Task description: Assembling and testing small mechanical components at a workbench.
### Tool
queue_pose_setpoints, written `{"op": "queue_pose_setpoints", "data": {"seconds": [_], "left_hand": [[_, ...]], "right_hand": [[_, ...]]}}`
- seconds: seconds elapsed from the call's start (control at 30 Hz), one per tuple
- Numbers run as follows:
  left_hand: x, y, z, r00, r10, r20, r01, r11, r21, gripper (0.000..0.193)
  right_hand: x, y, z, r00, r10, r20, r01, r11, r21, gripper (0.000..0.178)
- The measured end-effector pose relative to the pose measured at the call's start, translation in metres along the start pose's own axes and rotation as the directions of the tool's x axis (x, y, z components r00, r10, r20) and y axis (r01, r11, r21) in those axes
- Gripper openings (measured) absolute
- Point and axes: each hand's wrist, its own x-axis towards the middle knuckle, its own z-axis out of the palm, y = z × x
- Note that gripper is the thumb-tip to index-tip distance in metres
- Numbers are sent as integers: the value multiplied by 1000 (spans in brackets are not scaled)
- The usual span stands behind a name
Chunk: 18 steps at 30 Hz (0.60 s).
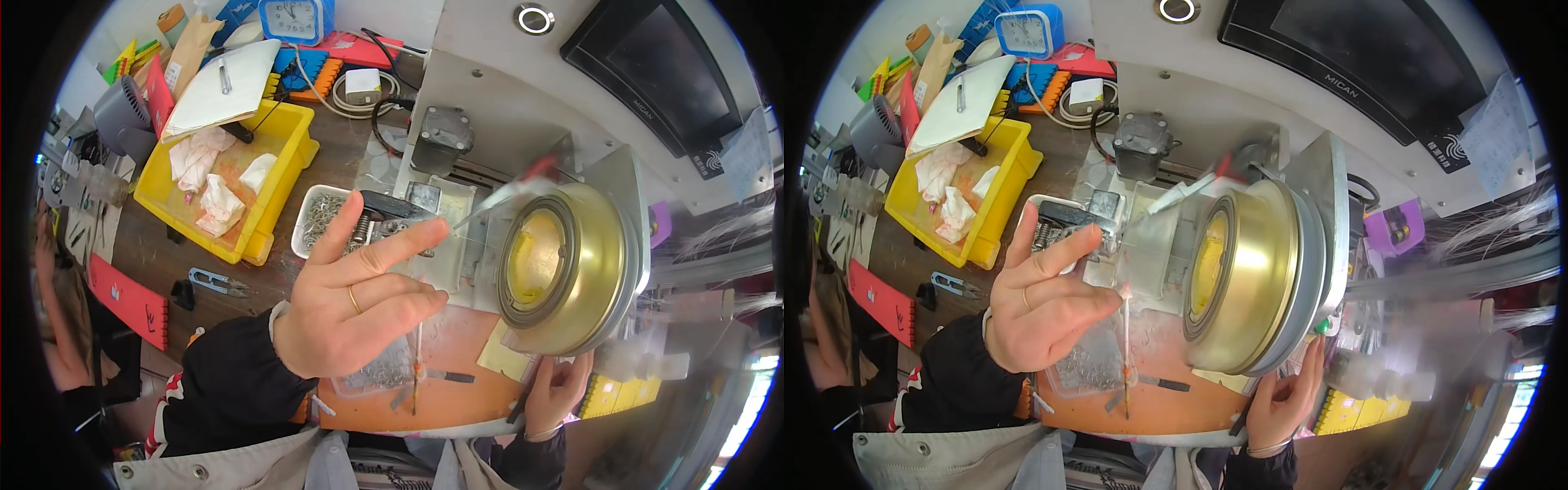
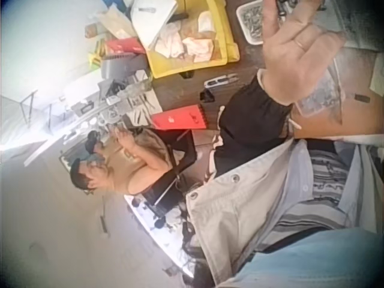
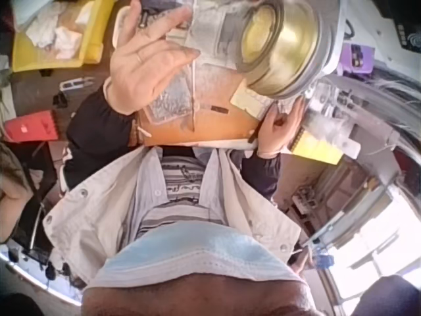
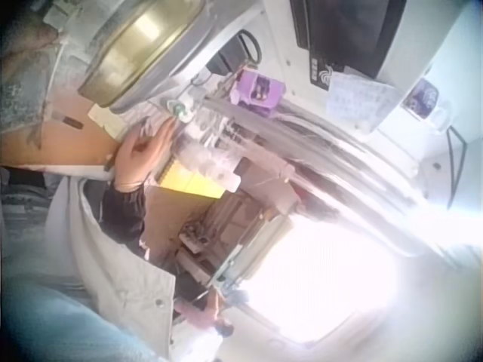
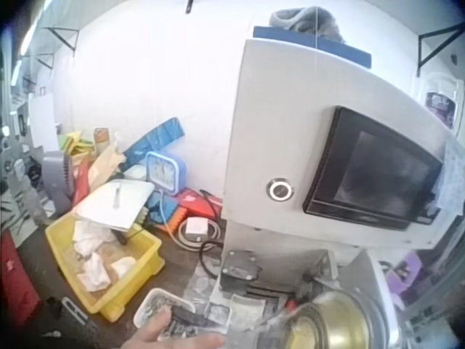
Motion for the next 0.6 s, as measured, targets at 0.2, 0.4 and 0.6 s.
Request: {"op": "queue_pose_setpoints", "data": {"seconds": [0.2, 0.4, 0.6], "left_hand": [[0, -1, 4, 998, 31, -59, -31, 1000, -4, 14], [0, 0, 4, 998, 33, -61, -33, 999, 5, 11], [-1, 0, 5, 997, 27, -67, -26, 1000, 6, 9]], "right_hand": [[-1, -1, 1, 1000, 16, -7, -16, 1000, 10, 67], [-2, 14, 5, 998, -48, -41, 51, 996, 76, 71], [-3, 4, 2, 1000, 19, -16, -18, 999, 49, 66]]}}
